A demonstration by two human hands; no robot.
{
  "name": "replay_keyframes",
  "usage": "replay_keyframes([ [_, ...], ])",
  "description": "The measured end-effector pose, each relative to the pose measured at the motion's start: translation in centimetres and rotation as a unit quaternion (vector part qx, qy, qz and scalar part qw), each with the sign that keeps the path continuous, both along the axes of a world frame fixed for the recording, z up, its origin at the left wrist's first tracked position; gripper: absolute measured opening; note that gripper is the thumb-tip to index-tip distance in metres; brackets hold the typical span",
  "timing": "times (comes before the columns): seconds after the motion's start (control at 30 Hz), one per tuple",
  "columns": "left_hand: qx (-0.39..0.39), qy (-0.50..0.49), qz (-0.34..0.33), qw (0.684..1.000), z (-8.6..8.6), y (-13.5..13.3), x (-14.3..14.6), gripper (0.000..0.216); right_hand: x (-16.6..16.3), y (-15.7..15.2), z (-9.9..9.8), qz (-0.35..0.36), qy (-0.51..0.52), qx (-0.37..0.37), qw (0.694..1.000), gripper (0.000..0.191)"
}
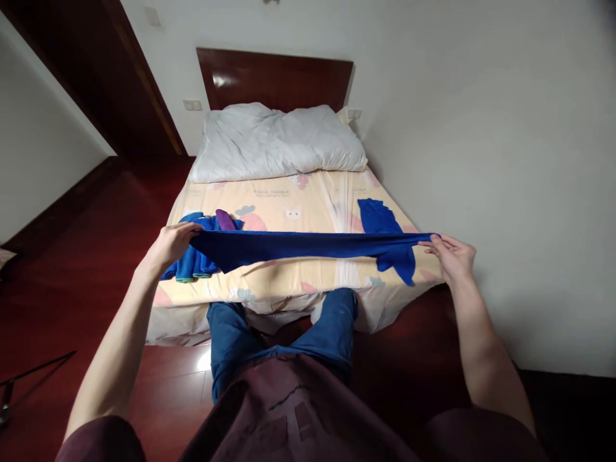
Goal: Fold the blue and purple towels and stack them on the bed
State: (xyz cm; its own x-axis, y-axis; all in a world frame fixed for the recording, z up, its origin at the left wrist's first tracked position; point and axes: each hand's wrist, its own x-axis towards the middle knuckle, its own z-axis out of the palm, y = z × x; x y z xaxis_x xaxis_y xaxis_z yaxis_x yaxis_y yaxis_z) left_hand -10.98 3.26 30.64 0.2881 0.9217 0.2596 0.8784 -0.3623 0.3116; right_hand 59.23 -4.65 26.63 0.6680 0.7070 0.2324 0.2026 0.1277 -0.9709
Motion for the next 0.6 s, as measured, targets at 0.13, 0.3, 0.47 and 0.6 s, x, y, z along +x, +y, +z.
replay_keyframes([
  [0.13, -0.044, 0.040, 0.021, 0.998, 0.3, -2.1, -0.4, 0.039, 1.3, -2.9, -1.1, 0.009, 0.053, -0.031, 0.998, 0.033],
  [0.3, -0.132, 0.030, 0.006, 0.991, 1.4, -2.8, -0.8, 0.044, 3.4, -5.6, -1.5, -0.003, 0.059, -0.071, 0.996, 0.041],
  [0.47, -0.271, 0.025, -0.019, 0.962, 3.0, -0.8, -0.1, 0.047, 5.0, -5.7, -0.4, 0.008, 0.025, -0.113, 0.993, 0.044],
  [0.6, -0.359, 0.035, -0.067, 0.930, 1.8, 2.9, 2.0, 0.051, 5.2, -2.8, 0.0, 0.009, 0.012, -0.165, 0.986, 0.028],
])
